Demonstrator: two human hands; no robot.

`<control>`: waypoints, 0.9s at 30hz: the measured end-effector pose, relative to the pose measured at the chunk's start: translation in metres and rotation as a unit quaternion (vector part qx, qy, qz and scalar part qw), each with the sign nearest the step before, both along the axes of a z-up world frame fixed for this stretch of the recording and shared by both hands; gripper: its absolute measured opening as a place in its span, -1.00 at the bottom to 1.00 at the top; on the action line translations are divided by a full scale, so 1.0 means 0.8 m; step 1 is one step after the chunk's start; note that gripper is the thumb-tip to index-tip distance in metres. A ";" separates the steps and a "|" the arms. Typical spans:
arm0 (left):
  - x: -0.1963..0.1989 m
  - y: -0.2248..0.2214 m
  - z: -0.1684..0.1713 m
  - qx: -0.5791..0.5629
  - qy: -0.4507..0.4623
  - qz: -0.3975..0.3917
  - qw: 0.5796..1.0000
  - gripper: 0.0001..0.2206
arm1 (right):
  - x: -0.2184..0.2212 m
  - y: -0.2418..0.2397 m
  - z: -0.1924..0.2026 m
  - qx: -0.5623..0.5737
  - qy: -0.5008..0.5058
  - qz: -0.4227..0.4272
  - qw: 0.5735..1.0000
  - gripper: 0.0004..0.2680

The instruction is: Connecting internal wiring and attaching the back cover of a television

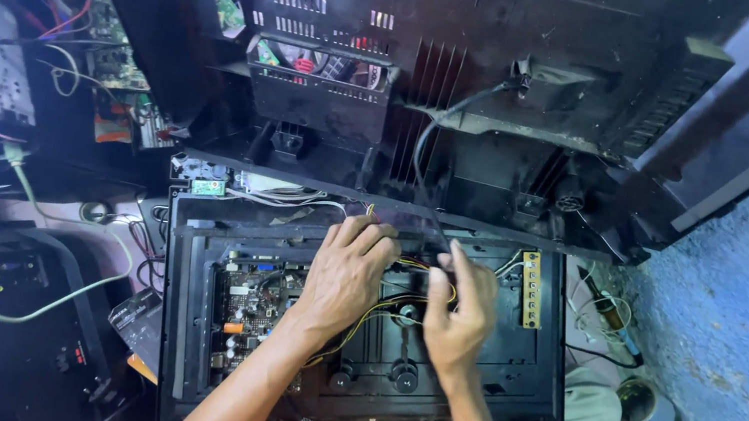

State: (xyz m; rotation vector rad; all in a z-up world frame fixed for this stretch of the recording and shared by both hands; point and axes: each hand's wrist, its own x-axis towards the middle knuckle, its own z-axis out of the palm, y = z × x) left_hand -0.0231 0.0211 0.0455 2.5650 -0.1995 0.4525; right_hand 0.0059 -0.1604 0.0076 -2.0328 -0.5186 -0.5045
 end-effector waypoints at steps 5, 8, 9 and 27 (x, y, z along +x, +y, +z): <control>0.004 0.002 -0.006 -0.003 -0.006 0.004 1.000 -0.90 | -0.013 0.047 0.041 -0.080 0.019 0.037 0.996 -0.66; 0.006 0.001 -0.003 0.000 -0.012 0.009 1.000 -0.93 | -0.024 0.049 0.035 -0.153 0.017 0.058 0.986 -0.62; 0.006 0.000 -0.001 -0.001 -0.013 0.011 1.000 -0.93 | -0.029 0.048 0.035 -0.187 0.022 0.066 0.980 -0.59; 0.000 0.000 -0.001 0.020 0.009 0.003 1.000 -0.85 | -0.060 0.030 0.053 -0.181 0.042 0.145 0.972 -0.65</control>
